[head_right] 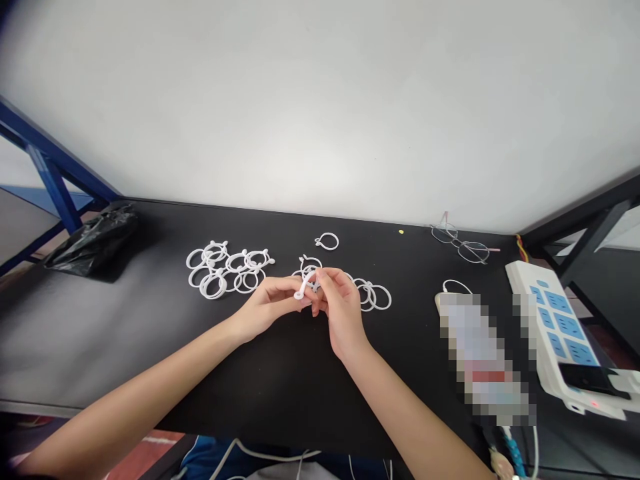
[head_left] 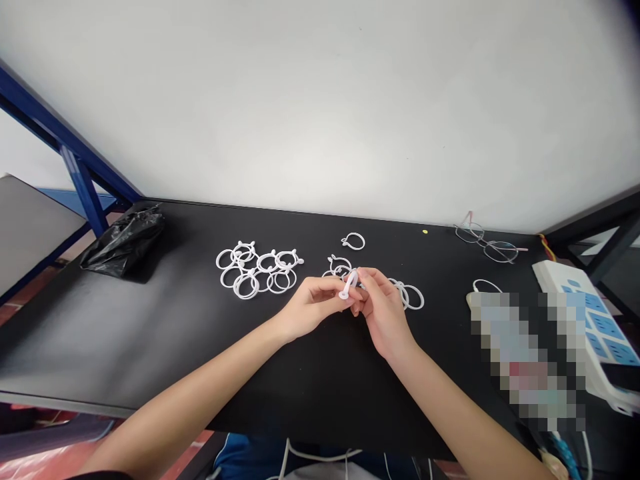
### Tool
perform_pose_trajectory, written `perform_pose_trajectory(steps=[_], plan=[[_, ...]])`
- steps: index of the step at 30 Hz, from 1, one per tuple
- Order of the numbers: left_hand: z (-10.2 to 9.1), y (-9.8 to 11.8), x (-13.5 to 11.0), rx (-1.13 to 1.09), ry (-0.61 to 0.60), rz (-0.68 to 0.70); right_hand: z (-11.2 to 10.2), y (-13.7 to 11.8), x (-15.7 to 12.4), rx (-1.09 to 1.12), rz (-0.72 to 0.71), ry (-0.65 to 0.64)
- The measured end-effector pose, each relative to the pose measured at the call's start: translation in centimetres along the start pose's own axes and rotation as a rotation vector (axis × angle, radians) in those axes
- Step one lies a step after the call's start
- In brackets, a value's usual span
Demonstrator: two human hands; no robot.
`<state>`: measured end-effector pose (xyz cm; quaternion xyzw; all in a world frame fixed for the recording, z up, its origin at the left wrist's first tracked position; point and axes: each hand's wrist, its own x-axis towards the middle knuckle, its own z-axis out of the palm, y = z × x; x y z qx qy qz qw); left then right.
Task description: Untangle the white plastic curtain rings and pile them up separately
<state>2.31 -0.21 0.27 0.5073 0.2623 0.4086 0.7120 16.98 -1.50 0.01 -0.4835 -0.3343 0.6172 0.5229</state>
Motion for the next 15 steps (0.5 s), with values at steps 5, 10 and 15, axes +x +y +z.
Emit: perform_pose_trajectory(steps=[5, 10, 15], plan=[[-0.1, -0.1, 0.1, 0.046, 0.065, 0.018, 0.2, 0.3, -0.2, -0.162, -0.131, -0.055], [-0.5, -0.4, 0.3, 0.058, 0.12, 0.042, 0.2, 0.9, -0.9, -0.478, -0.449, -0.095], [-0.5, -0.4, 0.3, 0.069, 0.133, 0.04, -0.1, 1.4, -1.2, -0.585, -0.634, -0.106]])
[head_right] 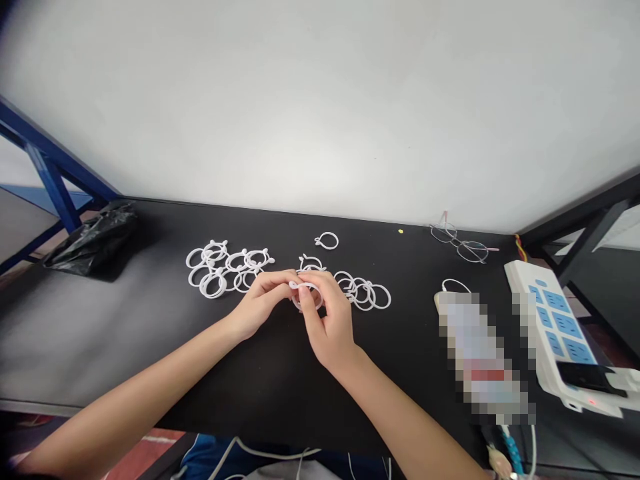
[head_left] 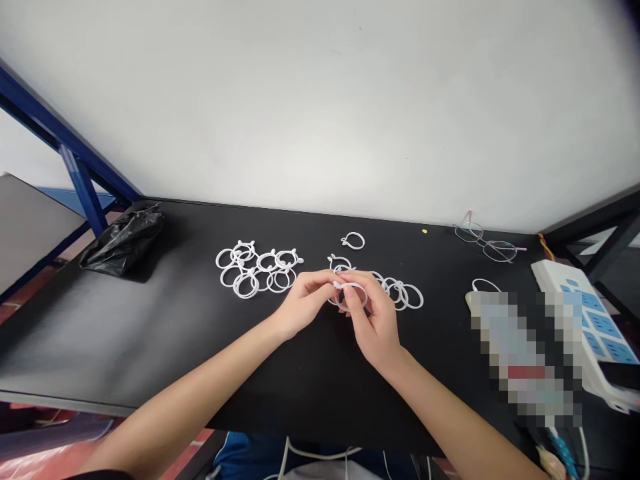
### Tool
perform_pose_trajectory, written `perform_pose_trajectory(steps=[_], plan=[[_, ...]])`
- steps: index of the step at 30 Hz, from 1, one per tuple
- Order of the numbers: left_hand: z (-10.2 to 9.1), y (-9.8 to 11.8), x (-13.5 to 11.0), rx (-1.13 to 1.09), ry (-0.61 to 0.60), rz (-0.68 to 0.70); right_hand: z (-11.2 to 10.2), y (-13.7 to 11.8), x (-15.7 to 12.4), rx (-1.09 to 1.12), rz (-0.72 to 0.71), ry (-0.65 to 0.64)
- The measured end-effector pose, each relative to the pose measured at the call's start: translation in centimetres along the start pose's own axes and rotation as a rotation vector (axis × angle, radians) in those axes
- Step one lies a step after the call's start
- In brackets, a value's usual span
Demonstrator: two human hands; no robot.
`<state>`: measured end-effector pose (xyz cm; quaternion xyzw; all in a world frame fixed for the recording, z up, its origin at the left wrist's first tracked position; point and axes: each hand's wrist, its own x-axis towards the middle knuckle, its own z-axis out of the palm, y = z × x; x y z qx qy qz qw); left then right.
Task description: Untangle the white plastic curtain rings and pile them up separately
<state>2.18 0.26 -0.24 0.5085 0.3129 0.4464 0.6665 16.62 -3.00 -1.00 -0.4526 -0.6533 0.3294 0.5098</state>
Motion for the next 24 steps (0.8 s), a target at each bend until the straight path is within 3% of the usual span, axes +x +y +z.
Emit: perform_pose_trajectory(steps=[12, 24], plan=[[0.16, 0.16, 0.02, 0.003, 0.011, -0.068, 0.0, -0.16, 0.12, -0.073, -0.114, 0.049], [-0.15, -0.36, -0.01, -0.016, 0.081, -0.124, -0.06, -0.42, 0.03, -0.061, -0.062, 0.066]])
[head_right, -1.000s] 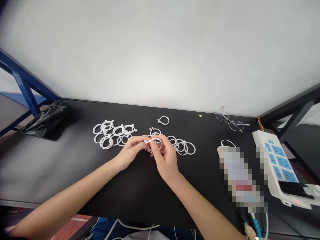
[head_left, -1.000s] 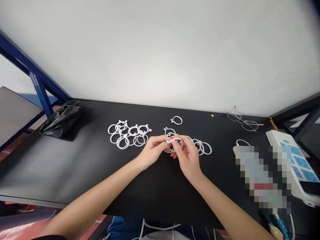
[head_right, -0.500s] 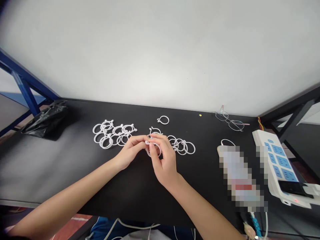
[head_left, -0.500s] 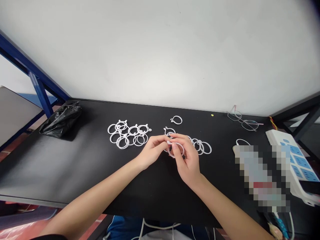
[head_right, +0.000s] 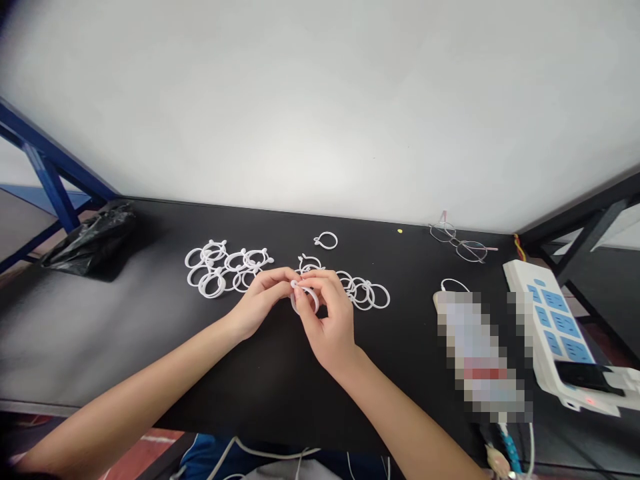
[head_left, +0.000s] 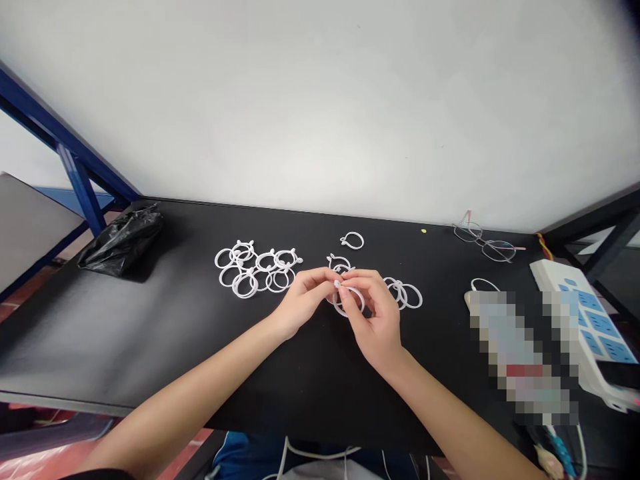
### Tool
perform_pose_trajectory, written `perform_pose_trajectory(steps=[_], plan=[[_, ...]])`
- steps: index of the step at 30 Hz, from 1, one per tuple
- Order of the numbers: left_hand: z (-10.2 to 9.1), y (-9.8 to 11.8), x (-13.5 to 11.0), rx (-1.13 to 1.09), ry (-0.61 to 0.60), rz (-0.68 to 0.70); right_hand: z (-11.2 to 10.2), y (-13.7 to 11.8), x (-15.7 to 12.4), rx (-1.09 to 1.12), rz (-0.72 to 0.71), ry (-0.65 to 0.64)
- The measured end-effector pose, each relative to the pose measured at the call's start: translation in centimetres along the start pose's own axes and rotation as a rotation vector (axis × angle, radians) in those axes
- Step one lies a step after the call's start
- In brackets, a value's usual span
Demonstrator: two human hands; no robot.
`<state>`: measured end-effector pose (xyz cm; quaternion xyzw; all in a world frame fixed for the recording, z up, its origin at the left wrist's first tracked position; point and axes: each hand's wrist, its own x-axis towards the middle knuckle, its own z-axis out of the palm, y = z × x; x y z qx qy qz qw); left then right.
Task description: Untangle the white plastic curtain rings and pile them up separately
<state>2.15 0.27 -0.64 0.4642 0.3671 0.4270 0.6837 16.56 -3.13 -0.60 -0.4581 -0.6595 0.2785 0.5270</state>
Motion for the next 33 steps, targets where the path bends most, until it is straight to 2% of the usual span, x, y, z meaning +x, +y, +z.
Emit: perform_pose_trajectory(steps=[10, 26, 33], plan=[[-0.08, 0.02, 0.12, -0.036, 0.055, 0.0, 0.1, 0.34, -0.01, 0.004, -0.001, -0.02], [-0.13, 0.12, 0.05, -0.071, 0.069, -0.012, 0.12, 0.23, 0.01, -0.045, -0.027, -0.002], [-0.27, 0.08, 0.11, -0.044, 0.081, -0.005, 0.2, 0.33, -0.05, -0.009, 0.051, -0.04]])
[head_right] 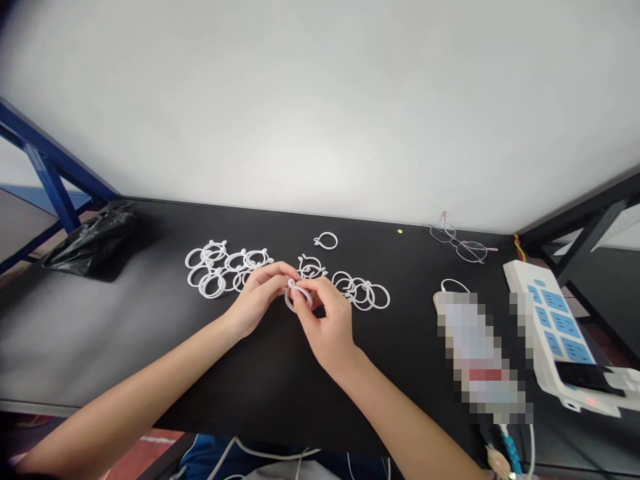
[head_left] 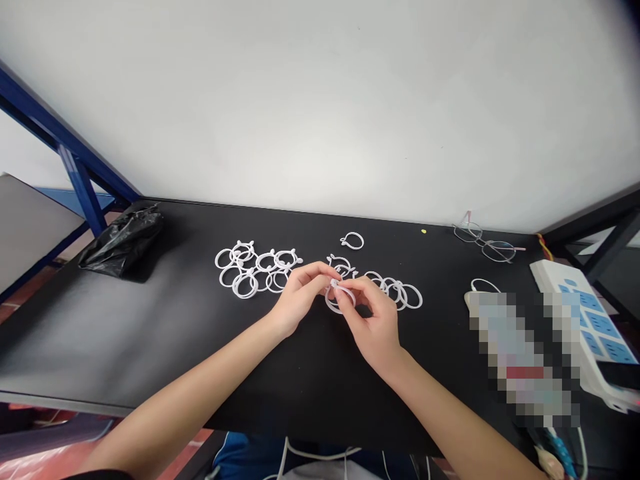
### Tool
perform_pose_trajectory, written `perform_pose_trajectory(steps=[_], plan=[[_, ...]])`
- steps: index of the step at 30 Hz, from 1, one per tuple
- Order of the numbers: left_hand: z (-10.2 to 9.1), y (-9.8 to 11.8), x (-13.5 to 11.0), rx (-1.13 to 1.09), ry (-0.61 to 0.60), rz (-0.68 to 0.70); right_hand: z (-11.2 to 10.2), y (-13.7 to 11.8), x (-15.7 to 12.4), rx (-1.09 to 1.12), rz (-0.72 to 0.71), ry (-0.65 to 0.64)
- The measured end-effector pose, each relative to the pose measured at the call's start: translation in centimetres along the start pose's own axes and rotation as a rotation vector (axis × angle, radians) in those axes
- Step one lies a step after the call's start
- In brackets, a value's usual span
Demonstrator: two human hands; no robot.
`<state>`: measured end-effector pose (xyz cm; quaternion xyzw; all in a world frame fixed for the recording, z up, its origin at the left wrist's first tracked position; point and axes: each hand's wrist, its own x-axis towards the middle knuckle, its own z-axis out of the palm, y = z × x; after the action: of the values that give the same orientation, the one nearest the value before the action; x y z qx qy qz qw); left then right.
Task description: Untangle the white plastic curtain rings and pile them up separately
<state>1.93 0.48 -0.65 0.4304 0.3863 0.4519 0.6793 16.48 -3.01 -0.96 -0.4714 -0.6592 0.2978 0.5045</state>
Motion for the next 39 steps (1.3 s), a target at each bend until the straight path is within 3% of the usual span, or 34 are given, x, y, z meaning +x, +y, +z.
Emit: perform_pose_trajectory(steps=[20, 30, 39], plan=[[-0.1, 0.2, 0.0, 0.037, -0.005, 0.051, -0.1, -0.3, -0.1, -0.068, -0.042, -0.03], [0.7, 0.7, -0.9, 0.243, -0.253, 0.157, -0.4, -0.8, 0.0, 0.039, -0.14, 0.088], [0.5, 0.4, -1.2, 0.271, -0.291, 0.169, -0.4, -0.4, -0.1, 0.037, -0.153, 0.108]])
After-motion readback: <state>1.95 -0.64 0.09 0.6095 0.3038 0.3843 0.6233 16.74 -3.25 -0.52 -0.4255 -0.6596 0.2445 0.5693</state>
